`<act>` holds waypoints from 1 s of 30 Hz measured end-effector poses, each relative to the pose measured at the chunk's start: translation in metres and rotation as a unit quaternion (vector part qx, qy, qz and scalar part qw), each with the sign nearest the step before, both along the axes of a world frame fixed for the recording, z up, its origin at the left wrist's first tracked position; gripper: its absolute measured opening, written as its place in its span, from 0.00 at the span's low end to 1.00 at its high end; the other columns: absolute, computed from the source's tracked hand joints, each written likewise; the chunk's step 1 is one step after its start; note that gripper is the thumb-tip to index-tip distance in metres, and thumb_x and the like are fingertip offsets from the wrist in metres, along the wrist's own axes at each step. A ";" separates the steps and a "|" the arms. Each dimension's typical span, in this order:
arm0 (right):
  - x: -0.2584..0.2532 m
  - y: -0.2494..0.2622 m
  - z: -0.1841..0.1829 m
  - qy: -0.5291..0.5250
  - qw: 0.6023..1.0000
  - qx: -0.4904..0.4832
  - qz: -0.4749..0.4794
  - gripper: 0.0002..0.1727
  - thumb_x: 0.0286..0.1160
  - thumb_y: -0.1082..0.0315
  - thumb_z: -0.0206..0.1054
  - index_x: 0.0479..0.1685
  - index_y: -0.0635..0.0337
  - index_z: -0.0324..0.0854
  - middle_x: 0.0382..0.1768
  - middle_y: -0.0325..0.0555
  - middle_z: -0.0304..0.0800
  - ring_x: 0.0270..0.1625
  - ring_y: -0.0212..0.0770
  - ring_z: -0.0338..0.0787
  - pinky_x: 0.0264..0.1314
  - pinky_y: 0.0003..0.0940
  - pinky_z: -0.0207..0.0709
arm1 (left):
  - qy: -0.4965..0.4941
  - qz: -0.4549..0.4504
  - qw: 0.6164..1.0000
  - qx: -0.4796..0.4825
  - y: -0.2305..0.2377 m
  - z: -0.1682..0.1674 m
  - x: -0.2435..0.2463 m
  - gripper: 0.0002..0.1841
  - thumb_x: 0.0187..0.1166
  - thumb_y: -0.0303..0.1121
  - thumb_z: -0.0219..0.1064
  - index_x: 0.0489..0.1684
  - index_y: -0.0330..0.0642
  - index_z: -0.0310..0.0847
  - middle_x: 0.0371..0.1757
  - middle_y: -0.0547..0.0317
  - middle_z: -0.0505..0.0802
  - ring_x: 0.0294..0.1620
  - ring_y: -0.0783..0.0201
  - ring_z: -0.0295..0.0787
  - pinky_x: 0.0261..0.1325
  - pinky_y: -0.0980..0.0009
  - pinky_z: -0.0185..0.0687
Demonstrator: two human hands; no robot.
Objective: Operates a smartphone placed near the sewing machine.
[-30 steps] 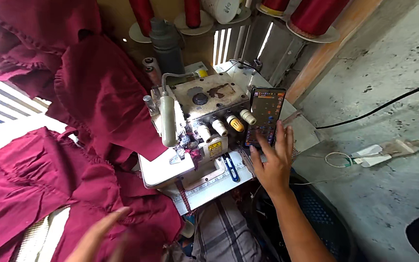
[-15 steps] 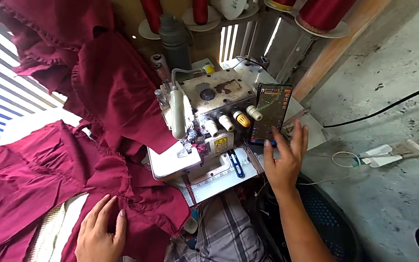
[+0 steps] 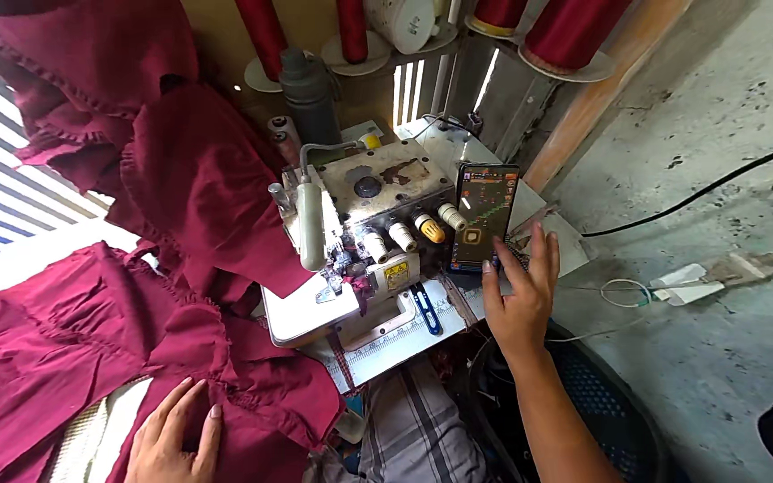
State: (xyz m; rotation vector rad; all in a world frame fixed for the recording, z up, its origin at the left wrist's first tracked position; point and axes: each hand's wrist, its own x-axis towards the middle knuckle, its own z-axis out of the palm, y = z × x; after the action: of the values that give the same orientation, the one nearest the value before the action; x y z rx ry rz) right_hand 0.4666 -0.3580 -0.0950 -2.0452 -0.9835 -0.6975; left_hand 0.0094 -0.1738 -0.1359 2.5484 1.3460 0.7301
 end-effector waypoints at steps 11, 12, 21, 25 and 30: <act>-0.001 -0.003 0.008 -0.005 1.000 0.016 0.022 0.17 0.83 0.57 0.63 0.59 0.49 0.94 0.84 0.62 0.71 0.89 0.71 0.61 0.89 0.64 0.58 | 0.005 -0.003 1.000 -0.012 0.004 0.006 0.004 0.27 0.84 0.49 0.54 0.67 0.36 0.84 0.74 0.36 0.84 0.80 0.40 0.75 0.83 0.45 0.61; 0.002 0.000 0.012 -0.013 1.000 0.013 0.020 0.18 0.83 0.56 0.63 0.62 0.49 0.92 0.86 0.61 0.69 0.90 0.69 0.60 0.89 0.63 0.58 | 0.002 -0.002 1.000 -0.008 0.004 0.004 0.004 0.27 0.84 0.49 0.54 0.66 0.35 0.84 0.74 0.36 0.85 0.80 0.39 0.75 0.83 0.45 0.61; 0.010 0.006 0.007 -0.025 0.999 0.016 0.033 0.14 0.82 0.57 0.65 0.55 0.45 0.96 0.85 0.58 0.71 0.90 0.69 0.60 0.89 0.65 0.58 | -0.002 0.011 1.000 0.004 0.005 0.001 0.006 0.27 0.84 0.49 0.54 0.66 0.37 0.84 0.74 0.38 0.85 0.80 0.43 0.76 0.83 0.47 0.62; 0.012 0.005 0.010 -0.017 0.998 0.060 0.027 0.12 0.79 0.61 0.68 0.51 0.50 0.96 0.80 0.58 0.78 0.87 0.66 0.67 0.87 0.59 0.63 | -0.001 0.014 1.000 0.004 0.003 0.001 0.007 0.27 0.84 0.48 0.53 0.65 0.34 0.84 0.73 0.35 0.85 0.79 0.40 0.76 0.84 0.47 0.61; 0.025 0.016 0.019 -0.007 0.993 0.114 0.023 0.11 0.77 0.64 0.73 0.54 0.51 0.94 0.81 0.54 0.78 0.88 0.57 0.68 0.89 0.54 0.64 | -0.005 0.018 1.000 0.004 0.002 0.002 0.009 0.26 0.84 0.47 0.54 0.65 0.34 0.84 0.73 0.34 0.85 0.80 0.40 0.75 0.84 0.48 0.60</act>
State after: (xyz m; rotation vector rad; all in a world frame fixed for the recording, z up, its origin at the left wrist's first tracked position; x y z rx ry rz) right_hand 0.4915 -0.3420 -0.0756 -1.8163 -0.9113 -0.7649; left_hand 0.0188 -0.1718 -0.1337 2.5292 1.3923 0.7548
